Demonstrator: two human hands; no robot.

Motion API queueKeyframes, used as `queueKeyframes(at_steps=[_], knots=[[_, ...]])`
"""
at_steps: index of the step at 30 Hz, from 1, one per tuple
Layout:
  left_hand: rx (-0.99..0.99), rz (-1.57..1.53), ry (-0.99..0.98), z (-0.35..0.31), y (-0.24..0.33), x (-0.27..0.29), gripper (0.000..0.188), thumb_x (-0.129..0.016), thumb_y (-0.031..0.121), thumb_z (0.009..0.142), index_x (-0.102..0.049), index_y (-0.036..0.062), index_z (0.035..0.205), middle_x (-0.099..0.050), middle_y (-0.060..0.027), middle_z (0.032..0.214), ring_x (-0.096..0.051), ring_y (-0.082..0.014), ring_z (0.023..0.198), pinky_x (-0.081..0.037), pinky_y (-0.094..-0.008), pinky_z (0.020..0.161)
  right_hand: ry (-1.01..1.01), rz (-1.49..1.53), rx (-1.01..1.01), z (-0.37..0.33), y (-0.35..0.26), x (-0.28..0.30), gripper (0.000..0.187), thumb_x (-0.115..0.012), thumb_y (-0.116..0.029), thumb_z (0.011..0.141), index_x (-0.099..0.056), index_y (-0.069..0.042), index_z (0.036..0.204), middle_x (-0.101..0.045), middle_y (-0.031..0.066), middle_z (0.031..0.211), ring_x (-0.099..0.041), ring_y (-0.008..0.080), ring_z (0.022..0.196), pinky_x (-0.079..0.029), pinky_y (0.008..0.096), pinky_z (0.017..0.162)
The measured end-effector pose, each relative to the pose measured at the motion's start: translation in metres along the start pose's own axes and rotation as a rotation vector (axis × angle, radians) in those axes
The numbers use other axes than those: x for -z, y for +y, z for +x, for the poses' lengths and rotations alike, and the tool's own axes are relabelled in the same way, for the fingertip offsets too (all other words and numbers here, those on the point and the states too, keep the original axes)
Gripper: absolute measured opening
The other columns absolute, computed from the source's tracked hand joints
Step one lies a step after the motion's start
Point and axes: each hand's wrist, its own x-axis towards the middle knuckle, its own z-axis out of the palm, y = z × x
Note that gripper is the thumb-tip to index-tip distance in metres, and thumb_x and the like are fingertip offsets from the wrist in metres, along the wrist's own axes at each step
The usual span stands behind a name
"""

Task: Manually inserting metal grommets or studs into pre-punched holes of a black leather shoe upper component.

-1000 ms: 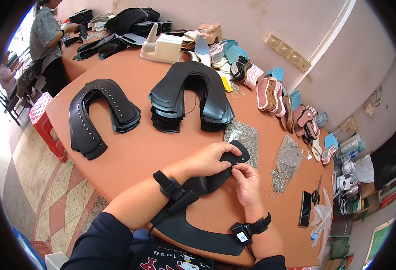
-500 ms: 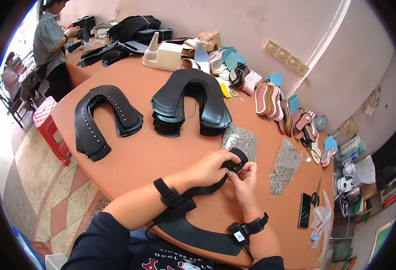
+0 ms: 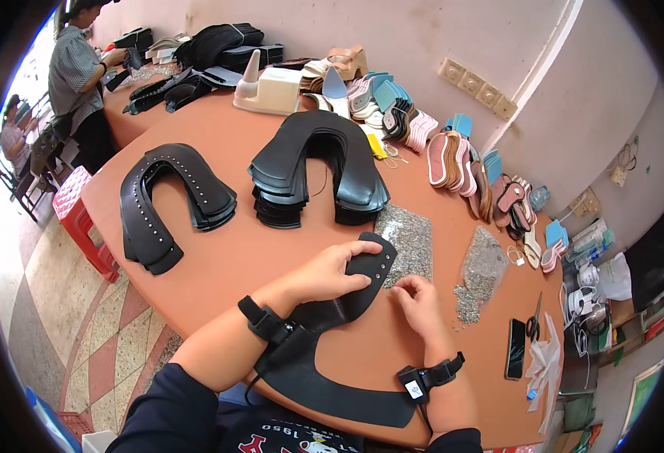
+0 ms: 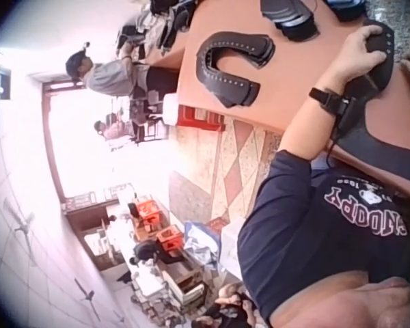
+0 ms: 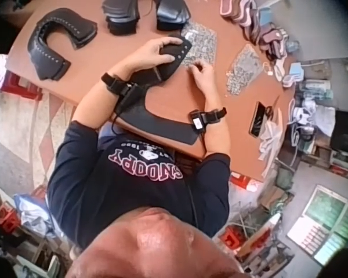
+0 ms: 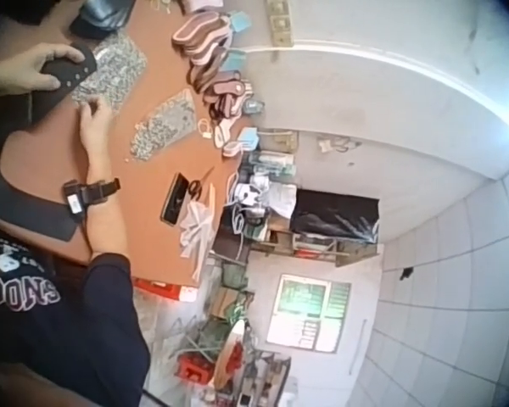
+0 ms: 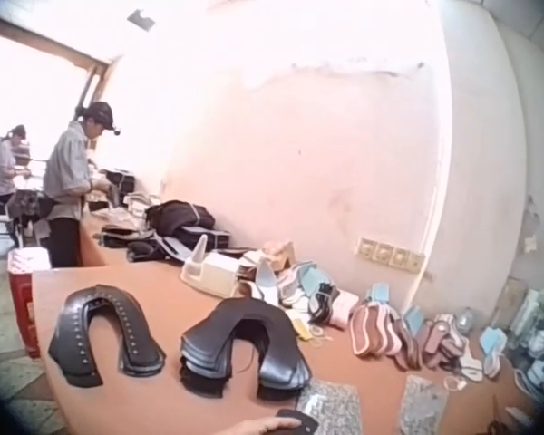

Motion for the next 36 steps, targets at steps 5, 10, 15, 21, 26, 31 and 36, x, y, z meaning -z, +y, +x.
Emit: queueKeyframes(at_steps=[5, 10, 15, 21, 26, 31, 36], knots=[[-0.090, 0.028, 0.084, 0.000, -0.007, -0.002, 0.041, -0.056, -0.003, 0.079, -0.048, -0.0005, 0.120, -0.057, -0.0086, 0.107, -0.055, -0.0118, 0.095, -0.047, -0.0240, 0.081, -0.035, -0.376, 0.306, 0.002, -0.003, -0.006, 0.009, -0.064, -0.008, 0.076, -0.060, -0.002, 0.081, -0.059, 0.0105, 0.080, -0.058, 0.0239, 0.071, -0.047, 0.0320, 0.062], [0.028, 0.008, 0.085, 0.002, -0.004, -0.007, 0.033, -0.055, -0.003, 0.079, -0.054, -0.0005, 0.112, -0.058, -0.0105, 0.109, -0.055, -0.0148, 0.099, -0.045, -0.0261, 0.085, 0.060, -0.225, 0.195, -0.002, -0.003, -0.005, 0.008, -0.063, -0.006, 0.078, -0.059, -0.001, 0.083, -0.061, 0.0099, 0.076, -0.060, 0.0200, 0.067, -0.047, 0.0299, 0.060], [-0.133, 0.119, 0.220, 0.001, -0.002, -0.011, 0.034, -0.054, -0.004, 0.080, -0.053, -0.0011, 0.114, -0.058, -0.0096, 0.108, -0.055, -0.0134, 0.099, -0.045, -0.0258, 0.085, -0.024, 0.345, 0.034, -0.009, -0.020, 0.000, 0.007, -0.061, 0.000, 0.081, -0.062, 0.001, 0.088, -0.063, 0.0032, 0.080, -0.059, 0.0081, 0.070, -0.047, 0.0221, 0.061], [-0.149, 0.134, 0.175, 0.000, -0.003, -0.017, 0.037, -0.055, -0.002, 0.079, -0.052, -0.0008, 0.115, -0.055, -0.0105, 0.110, -0.054, -0.0168, 0.103, -0.043, -0.0285, 0.089, 0.026, 0.542, 0.123, -0.021, -0.050, -0.013, 0.009, -0.061, 0.006, 0.079, -0.062, 0.001, 0.087, -0.061, 0.0045, 0.084, -0.057, 0.0080, 0.072, -0.046, 0.0198, 0.065], [-0.175, 0.136, 0.143, -0.001, -0.002, -0.019, 0.038, -0.054, -0.002, 0.078, -0.052, -0.0005, 0.115, -0.055, -0.0107, 0.109, -0.054, -0.0173, 0.103, -0.043, -0.0289, 0.089, 0.018, 0.419, 0.290, -0.018, -0.034, -0.015, 0.012, -0.064, 0.008, 0.076, -0.063, -0.001, 0.084, -0.051, 0.0024, 0.090, -0.053, 0.0072, 0.076, -0.046, 0.0184, 0.068], [-0.165, 0.115, 0.127, -0.002, 0.000, -0.020, 0.038, -0.054, -0.002, 0.077, -0.052, 0.0003, 0.115, -0.055, -0.0110, 0.110, -0.054, -0.0194, 0.103, -0.043, -0.0301, 0.090, 0.041, 0.367, 0.347, -0.018, -0.040, -0.021, 0.013, -0.065, 0.009, 0.074, -0.062, -0.002, 0.082, -0.041, 0.0004, 0.093, -0.050, 0.0063, 0.078, -0.044, 0.0170, 0.068], [-0.230, 0.184, 0.112, -0.003, 0.004, -0.020, 0.037, -0.054, -0.003, 0.076, -0.054, 0.0027, 0.113, -0.057, -0.0125, 0.106, -0.055, -0.0227, 0.102, -0.044, -0.0315, 0.088, -0.085, 0.583, 0.177, -0.015, -0.023, -0.022, 0.020, -0.065, 0.011, 0.072, -0.057, -0.001, 0.087, -0.049, 0.0019, 0.093, -0.052, 0.0087, 0.081, -0.047, 0.0197, 0.072]])
